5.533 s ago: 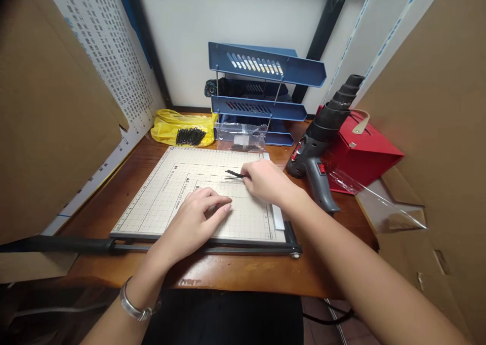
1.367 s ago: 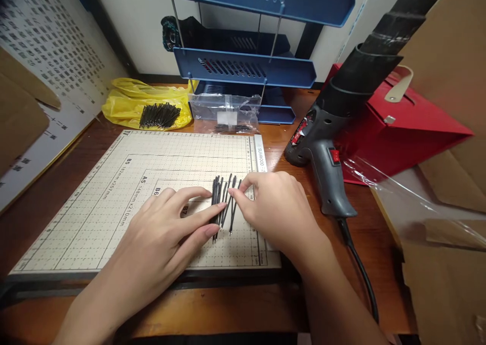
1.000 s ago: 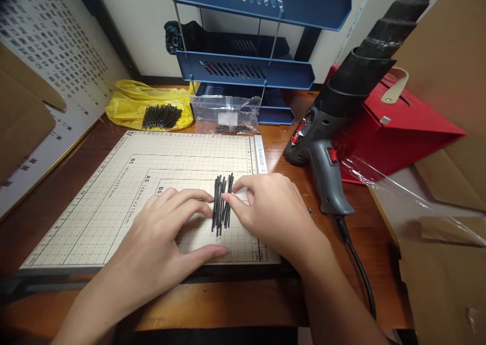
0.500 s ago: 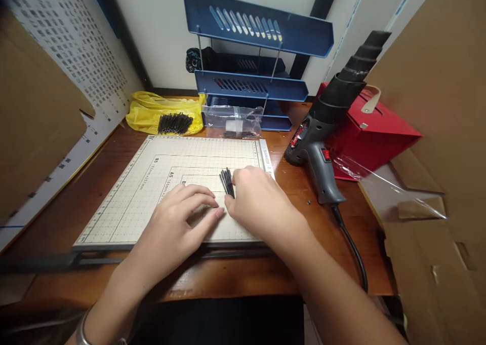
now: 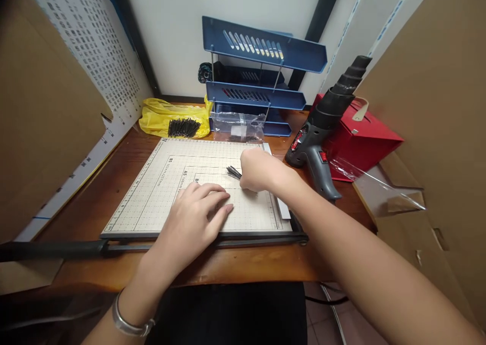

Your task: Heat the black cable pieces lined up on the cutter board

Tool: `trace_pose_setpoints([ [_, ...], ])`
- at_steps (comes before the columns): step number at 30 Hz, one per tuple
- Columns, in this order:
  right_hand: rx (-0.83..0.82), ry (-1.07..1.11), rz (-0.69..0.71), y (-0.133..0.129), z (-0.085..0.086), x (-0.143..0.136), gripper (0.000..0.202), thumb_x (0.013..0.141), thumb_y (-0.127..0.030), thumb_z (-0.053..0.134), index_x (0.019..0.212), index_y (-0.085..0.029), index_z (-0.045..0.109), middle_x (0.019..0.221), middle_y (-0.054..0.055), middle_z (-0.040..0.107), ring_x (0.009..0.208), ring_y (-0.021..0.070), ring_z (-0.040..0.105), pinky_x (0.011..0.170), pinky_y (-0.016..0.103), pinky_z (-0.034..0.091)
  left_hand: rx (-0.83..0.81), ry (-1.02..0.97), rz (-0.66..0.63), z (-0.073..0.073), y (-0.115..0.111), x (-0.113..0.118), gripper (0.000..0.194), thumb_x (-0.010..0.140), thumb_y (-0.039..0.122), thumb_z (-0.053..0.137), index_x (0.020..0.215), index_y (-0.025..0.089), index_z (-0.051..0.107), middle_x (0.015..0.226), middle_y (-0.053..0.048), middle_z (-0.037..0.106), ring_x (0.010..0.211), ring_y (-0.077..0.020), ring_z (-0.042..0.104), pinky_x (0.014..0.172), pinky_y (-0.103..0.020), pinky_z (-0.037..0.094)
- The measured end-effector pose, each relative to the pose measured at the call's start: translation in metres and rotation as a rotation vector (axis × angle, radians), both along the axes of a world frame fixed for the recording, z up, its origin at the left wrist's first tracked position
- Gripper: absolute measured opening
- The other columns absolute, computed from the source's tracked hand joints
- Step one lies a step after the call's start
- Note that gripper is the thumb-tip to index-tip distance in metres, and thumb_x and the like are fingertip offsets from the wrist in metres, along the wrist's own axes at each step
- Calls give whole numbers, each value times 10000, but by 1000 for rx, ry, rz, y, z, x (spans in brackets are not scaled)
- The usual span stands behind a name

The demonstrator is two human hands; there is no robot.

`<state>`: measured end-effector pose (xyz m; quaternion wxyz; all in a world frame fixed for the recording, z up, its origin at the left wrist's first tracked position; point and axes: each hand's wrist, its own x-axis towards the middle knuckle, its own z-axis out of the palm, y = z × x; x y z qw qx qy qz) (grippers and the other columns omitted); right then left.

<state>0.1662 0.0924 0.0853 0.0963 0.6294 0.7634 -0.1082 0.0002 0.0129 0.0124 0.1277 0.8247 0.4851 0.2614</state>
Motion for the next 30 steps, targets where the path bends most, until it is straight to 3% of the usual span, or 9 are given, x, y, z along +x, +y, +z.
trace_pose_setpoints([
  [4, -64, 195, -28, 4, 4, 9, 81, 699, -194, 660, 658, -148, 713, 598, 11, 588, 616, 99, 498, 598, 237, 383, 41, 175, -30, 8, -2, 9, 241, 1038, 306, 533, 1138, 156, 694, 1232, -94, 713, 991, -299, 574, 825, -478, 459],
  [7, -151, 382, -21, 3, 5, 15, 135, 745, -229, 634, 657, -144, 690, 588, -12, 560, 576, 76, 443, 574, 231, 358, -2, 172, -18, 12, 0, 16, 244, 1036, 292, 505, 1152, 148, 665, 1106, -118, 733, 968, -316, 588, 830, -495, 467],
  [10, -183, 514, -18, 3, 2, 20, 161, 768, -249, 624, 704, -135, 719, 618, -2, 585, 597, 84, 471, 577, 232, 364, -104, 48, 70, 15, 5, 22, 279, 1010, 251, 492, 1220, 131, 631, 974, -137, 732, 981, -341, 611, 828, -493, 484],
  [13, -181, 588, -35, 3, -1, 22, 165, 766, -242, 648, 791, -136, 772, 662, 3, 618, 628, 92, 490, 591, 236, 370, -311, -234, 104, 15, 10, 29, 347, 970, 227, 513, 1300, 155, 593, 1060, -125, 755, 1053, -327, 647, 862, -448, 503],
  [17, -65, 535, -44, -5, 0, 17, 160, 816, -237, 644, 745, -155, 762, 627, -21, 572, 636, 81, 441, 612, 242, 345, -506, -615, 107, 10, 14, 37, 446, 912, 226, 574, 1356, 175, 573, 1183, -103, 764, 1050, -262, 699, 886, -360, 512],
  [21, 60, 429, -70, -19, 3, 11, 346, 921, -310, 566, 630, -156, 671, 563, -23, 484, 609, 85, 328, 586, 260, 290, -634, -873, 63, 9, 18, 42, 572, 896, 216, 568, 1462, 166, 505, 1158, -77, 779, 894, -196, 717, 760, -286, 515],
  [25, 159, 387, -102, -26, -2, 9, 371, 961, -340, 507, 681, -177, 687, 584, -7, 527, 610, 102, 349, 609, 267, 297, -689, -944, 81, 16, 25, 46, 684, 911, 239, 582, 1554, 93, 399, 1160, -111, 779, 908, -209, 733, 722, -280, 524],
  [30, 221, 370, -150, -4, -5, 22, 358, 975, -369, 486, 782, -201, 736, 742, 31, 686, 683, 124, 524, 666, 268, 357, -562, -818, 90, 12, 30, 45, 666, 950, 280, 594, 1571, 118, 418, 1321, -119, 722, 1226, -254, 670, 1024, -354, 502],
])
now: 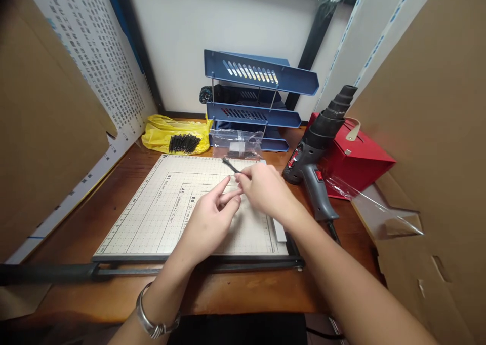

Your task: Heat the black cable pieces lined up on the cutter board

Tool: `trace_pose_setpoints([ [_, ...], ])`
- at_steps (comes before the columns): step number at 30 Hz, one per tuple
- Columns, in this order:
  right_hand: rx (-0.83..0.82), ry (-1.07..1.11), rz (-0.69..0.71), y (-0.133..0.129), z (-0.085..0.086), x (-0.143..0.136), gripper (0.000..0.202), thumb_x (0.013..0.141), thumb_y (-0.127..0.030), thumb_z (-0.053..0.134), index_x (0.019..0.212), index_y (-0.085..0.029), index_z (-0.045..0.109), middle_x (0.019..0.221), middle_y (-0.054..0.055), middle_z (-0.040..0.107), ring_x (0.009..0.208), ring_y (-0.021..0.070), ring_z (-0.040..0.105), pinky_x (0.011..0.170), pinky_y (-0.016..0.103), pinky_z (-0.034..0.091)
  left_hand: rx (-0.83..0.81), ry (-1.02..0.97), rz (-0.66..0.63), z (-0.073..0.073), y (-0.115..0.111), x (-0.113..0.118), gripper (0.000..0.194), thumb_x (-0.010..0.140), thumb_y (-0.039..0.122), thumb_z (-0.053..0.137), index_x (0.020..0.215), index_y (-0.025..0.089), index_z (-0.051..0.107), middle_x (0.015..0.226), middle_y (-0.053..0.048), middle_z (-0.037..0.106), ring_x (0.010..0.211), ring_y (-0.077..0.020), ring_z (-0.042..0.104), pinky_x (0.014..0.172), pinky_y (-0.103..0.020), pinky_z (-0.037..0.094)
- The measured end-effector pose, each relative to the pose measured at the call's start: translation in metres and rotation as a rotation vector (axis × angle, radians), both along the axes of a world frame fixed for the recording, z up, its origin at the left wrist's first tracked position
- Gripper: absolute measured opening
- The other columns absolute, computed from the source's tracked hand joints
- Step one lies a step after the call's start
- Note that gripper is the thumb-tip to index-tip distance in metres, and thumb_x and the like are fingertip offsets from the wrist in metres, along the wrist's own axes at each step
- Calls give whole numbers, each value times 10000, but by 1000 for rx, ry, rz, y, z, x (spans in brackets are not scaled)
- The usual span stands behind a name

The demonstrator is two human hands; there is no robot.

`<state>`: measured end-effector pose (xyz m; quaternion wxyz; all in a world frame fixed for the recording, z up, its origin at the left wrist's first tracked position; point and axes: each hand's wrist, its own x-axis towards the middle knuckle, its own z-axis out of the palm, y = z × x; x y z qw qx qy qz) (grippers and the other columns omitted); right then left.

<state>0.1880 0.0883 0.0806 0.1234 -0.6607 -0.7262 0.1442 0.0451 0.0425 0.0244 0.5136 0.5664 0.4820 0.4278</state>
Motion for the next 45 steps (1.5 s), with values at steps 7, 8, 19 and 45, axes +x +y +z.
trace_pose_setpoints([
  [7, 24, -399, -272, 98, -1, 38, 394, 974, -364, 517, 1198, -119, 727, 1193, 234, 688, 1104, 341, 673, 881, 397, 519, 144, 311, -14, -10, -4, -10, 425, 969, 351, 588, 1356, 199, 674, 1239, -72, 752, 1179, -291, 657, 1064, -465, 484],
  [8, 16, -434, -279, 111, -2, 41, 406, 956, -342, 558, 1229, -82, 709, 1220, 264, 669, 1133, 358, 665, 912, 413, 527, 154, 326, -15, -10, -4, -11, 408, 971, 356, 588, 1341, 213, 683, 1223, -64, 755, 1180, -290, 649, 1066, -469, 481],
  [19, -45, -653, 99, 175, 2, 46, 375, 984, -347, 528, 1223, -145, 734, 1181, 195, 708, 1138, 313, 669, 997, 405, 512, 159, 387, -8, -11, -8, -9, 363, 982, 387, 569, 1282, 231, 702, 1142, -41, 757, 1136, -282, 605, 1048, -475, 472],
  [45, -11, -25, 199, 203, -27, 62, 387, 936, -240, 588, 1277, -110, 718, 1291, 91, 709, 1154, 180, 662, 1105, 281, 467, 158, 387, -44, -7, -8, -9, 367, 994, 409, 557, 1270, 221, 708, 1117, -38, 766, 1131, -303, 581, 1035, -488, 455],
])
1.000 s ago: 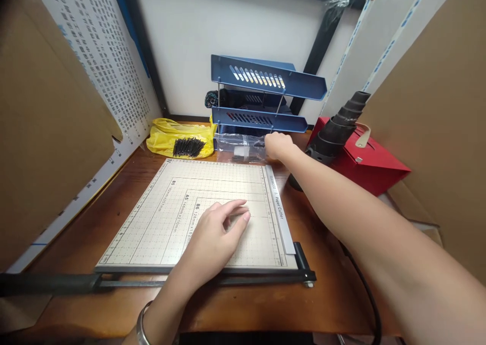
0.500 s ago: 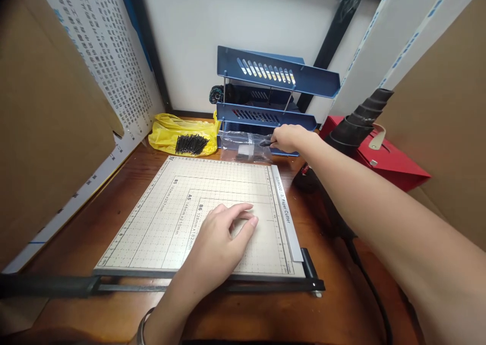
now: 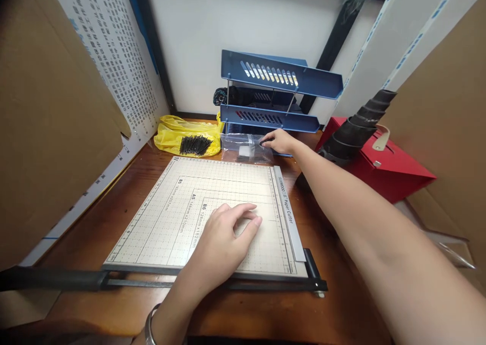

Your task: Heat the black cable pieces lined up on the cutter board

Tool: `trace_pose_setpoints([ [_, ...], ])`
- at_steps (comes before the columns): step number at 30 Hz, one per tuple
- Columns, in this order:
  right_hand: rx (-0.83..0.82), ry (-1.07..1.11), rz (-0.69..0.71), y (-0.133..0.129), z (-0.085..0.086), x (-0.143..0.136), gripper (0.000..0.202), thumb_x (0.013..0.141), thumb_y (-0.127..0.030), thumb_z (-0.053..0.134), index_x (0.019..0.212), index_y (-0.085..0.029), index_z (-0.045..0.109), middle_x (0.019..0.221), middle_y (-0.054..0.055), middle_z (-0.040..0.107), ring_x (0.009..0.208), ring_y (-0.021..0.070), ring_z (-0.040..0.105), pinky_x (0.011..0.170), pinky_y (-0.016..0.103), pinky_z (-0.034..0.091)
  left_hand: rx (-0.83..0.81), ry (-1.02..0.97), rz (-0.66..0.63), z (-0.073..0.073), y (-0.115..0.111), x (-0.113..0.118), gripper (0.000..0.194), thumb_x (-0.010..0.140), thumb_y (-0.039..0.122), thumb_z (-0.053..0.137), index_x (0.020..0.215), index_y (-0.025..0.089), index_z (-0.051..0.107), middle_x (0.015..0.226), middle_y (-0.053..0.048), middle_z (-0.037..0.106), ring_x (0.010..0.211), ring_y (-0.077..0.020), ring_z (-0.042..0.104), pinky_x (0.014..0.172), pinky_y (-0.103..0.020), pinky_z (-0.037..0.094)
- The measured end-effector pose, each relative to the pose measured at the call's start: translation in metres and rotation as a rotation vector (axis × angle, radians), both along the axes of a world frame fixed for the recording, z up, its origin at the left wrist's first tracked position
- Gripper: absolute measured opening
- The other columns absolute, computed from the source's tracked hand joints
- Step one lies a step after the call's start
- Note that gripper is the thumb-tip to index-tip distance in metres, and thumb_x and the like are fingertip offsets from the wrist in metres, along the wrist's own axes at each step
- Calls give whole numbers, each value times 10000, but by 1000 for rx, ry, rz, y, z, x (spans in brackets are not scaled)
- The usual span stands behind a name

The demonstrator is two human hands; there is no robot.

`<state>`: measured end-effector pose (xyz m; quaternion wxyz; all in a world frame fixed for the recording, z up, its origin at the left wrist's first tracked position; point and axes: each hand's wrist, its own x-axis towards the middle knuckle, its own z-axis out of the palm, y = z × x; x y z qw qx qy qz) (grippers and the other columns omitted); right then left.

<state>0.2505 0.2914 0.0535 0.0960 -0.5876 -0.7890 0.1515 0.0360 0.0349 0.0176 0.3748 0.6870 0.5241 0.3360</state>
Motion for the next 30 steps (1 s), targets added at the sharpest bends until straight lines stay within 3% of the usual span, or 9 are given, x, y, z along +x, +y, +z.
trace_pose_setpoints([
  [8, -24, 56, -52, 4, -17, -8, 432, 870, -306, 678, 1252, -111, 732, 1148, 106, 746, 1029, 187, 679, 1020, 315, 515, -3, 5, -8, 1, 0, 0, 360, 994, 414, 555, 1264, 231, 709, 1128, -42, 761, 1132, -303, 582, 1026, -480, 455],
  [13, -8, -32, -72, 1, -9, -2, 328, 813, -347, 723, 1082, -179, 806, 1125, 91, 756, 1113, 263, 663, 1105, 380, 459, 8, 9, -14, 1, 0, 0, 355, 993, 407, 560, 1263, 230, 709, 1132, -38, 766, 1121, -305, 587, 1025, -484, 452],
  [17, -31, -9, -80, -3, -1, 1, 320, 896, -242, 547, 1075, -195, 808, 1207, 42, 745, 1104, 210, 678, 1038, 283, 490, 19, 13, -12, 0, -1, -1, 349, 992, 402, 566, 1255, 226, 712, 1128, -37, 767, 1116, -302, 590, 1028, -482, 452],
  [20, -16, 28, -128, -8, 1, 1, 400, 876, -152, 481, 1123, -179, 794, 1237, 38, 736, 1081, 185, 687, 981, 248, 511, 28, 19, -10, 0, 0, 0, 345, 991, 403, 570, 1250, 226, 715, 1136, -39, 764, 1118, -300, 593, 1031, -478, 454],
  [25, 132, 46, -302, -27, 5, -4, 380, 833, -158, 529, 1101, -129, 797, 1185, 131, 740, 1170, 283, 653, 1089, 372, 467, 48, 47, -23, -2, 0, 0, 344, 1000, 398, 563, 1255, 219, 709, 1151, -49, 762, 1114, -294, 608, 1031, -472, 459],
  [28, 198, 78, -344, -46, 9, -13, 382, 838, -184, 532, 1115, -147, 793, 1193, 139, 734, 1208, 309, 634, 1113, 418, 449, 90, 160, -83, 8, -9, -4, 336, 1016, 400, 539, 1236, 215, 713, 1145, -83, 759, 1095, -307, 633, 1008, -483, 473],
  [30, 217, 113, -339, -63, 12, -18, 360, 854, -204, 534, 1099, -160, 794, 1172, 124, 742, 1185, 288, 645, 1105, 401, 454, 116, 291, -148, 23, -14, -12, 314, 1018, 418, 534, 1159, 227, 739, 1105, -103, 763, 1070, -325, 654, 990, -496, 482],
])
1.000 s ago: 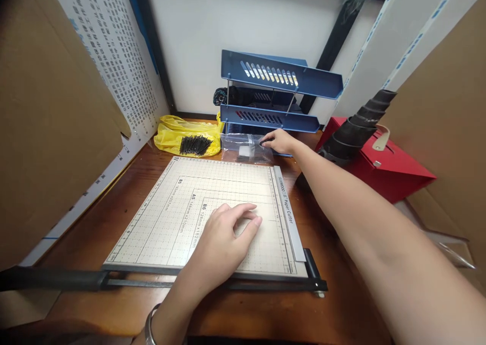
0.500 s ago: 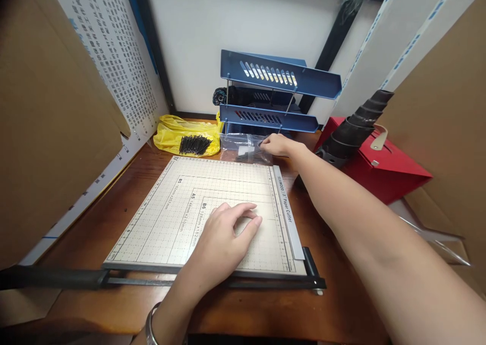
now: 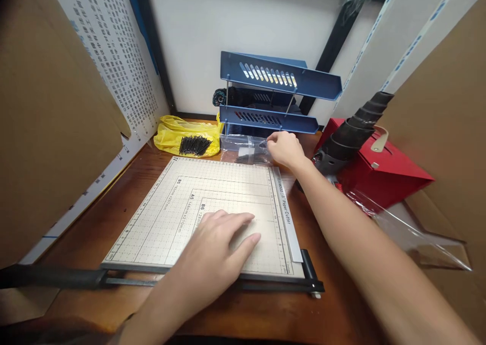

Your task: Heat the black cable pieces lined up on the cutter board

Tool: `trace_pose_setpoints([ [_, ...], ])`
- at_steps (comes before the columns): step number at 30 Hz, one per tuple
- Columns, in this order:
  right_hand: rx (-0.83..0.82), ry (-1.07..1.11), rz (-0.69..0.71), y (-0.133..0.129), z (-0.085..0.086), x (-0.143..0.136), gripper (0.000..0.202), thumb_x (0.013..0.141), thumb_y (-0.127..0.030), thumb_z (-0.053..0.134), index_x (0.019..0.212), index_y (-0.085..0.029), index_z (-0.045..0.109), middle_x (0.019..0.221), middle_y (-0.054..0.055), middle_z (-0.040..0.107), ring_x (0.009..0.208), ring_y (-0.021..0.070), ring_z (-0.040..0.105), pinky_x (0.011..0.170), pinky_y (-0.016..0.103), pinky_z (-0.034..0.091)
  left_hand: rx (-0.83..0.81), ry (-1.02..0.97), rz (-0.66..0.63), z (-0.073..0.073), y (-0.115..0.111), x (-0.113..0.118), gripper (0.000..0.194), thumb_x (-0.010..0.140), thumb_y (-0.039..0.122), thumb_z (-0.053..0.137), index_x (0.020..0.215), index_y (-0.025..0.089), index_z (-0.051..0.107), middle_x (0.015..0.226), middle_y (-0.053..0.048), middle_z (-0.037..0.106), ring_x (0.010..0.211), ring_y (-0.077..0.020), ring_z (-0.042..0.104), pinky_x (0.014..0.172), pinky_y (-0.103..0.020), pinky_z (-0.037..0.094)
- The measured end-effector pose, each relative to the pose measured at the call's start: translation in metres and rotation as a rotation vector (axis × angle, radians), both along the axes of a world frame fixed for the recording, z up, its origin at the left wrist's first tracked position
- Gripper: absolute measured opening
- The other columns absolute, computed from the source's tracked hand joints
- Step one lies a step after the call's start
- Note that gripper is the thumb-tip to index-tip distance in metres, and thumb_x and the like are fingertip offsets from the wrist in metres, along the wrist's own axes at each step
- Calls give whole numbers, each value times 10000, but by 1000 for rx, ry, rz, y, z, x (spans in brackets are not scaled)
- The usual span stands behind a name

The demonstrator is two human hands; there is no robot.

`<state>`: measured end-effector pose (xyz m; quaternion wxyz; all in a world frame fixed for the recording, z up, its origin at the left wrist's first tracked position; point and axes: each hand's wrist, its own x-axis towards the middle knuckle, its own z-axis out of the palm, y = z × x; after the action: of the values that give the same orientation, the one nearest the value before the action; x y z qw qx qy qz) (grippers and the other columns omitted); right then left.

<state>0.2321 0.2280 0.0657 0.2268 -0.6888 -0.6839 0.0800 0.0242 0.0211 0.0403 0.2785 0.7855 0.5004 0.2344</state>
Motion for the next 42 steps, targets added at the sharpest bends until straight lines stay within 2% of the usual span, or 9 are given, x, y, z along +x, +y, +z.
trace_pose_setpoints([
  [3, 18, 66, 39, -28, 2, -4, 336, 890, -256, 534, 1098, -174, 785, 1105, 90, 760, 1069, 229, 680, 1018, 337, 494, 68, 230, -11, 29, 11, -16, 273, 998, 405, 556, 998, 230, 766, 943, -105, 770, 939, -327, 688, 925, -489, 503],
  [7, -50, 321, 115, -63, -7, 4, 311, 891, -403, 596, 978, -173, 786, 1047, 65, 766, 984, 210, 681, 909, 311, 485, 123, 467, 196, 50, 74, -50, 219, 947, 359, 607, 942, 245, 794, 960, -86, 781, 938, -325, 693, 879, -442, 509],
  [12, -156, 665, 95, -97, -36, 19, 432, 843, -562, 650, 972, -168, 772, 944, 46, 725, 786, 137, 594, 704, 257, 410, 106, 492, 427, 34, 179, -98, 219, 867, 285, 693, 1019, 186, 815, 1056, -108, 776, 1042, -336, 673, 945, -408, 491],
  [16, -198, 721, 60, -109, -53, 23, 532, 835, -665, 631, 943, -157, 747, 682, -5, 549, 589, 89, 389, 586, 249, 291, 44, 494, 475, 16, 227, -111, 268, 858, 345, 758, 1056, 170, 805, 1073, -108, 776, 1039, -294, 677, 912, -359, 504],
  [18, -158, 746, 21, -109, -57, 24, 559, 819, -692, 636, 943, -157, 744, 658, -10, 513, 590, 95, 381, 589, 251, 296, 11, 505, 456, 8, 238, -108, 268, 880, 372, 758, 1051, 168, 790, 1068, -95, 771, 1026, -260, 683, 905, -355, 521],
  [24, -77, 763, -67, -110, -57, 24, 534, 768, -661, 683, 913, -152, 753, 791, 43, 645, 728, 139, 543, 667, 244, 401, -43, 596, 446, -10, 255, -95, 314, 973, 420, 691, 1112, 139, 697, 1173, -88, 701, 1093, -243, 674, 969, -465, 558],
  [32, -118, 700, -74, -114, -60, 16, 543, 810, -635, 634, 932, -121, 758, 862, 76, 705, 752, 150, 566, 641, 235, 391, -47, 648, 537, -11, 271, -96, 329, 988, 425, 672, 1183, 160, 680, 1210, -93, 690, 1110, -242, 678, 958, -437, 568],
  [38, -111, 636, -91, -116, -60, 22, 515, 850, -604, 611, 974, -130, 772, 938, 84, 721, 825, 165, 590, 674, 236, 407, -21, 665, 646, -14, 281, -102, 584, 792, 584, 794, 1141, 119, 750, 1171, -203, 738, 1140, -386, 681, 878, -401, 570],
  [42, -135, 641, -81, -116, -62, 23, 520, 860, -612, 606, 973, -130, 767, 886, 76, 703, 774, 150, 565, 645, 234, 390, -18, 671, 643, -20, 289, -99, 604, 730, 567, 832, 1150, 139, 763, 1152, -190, 756, 1095, -376, 701, 831, -363, 570],
])
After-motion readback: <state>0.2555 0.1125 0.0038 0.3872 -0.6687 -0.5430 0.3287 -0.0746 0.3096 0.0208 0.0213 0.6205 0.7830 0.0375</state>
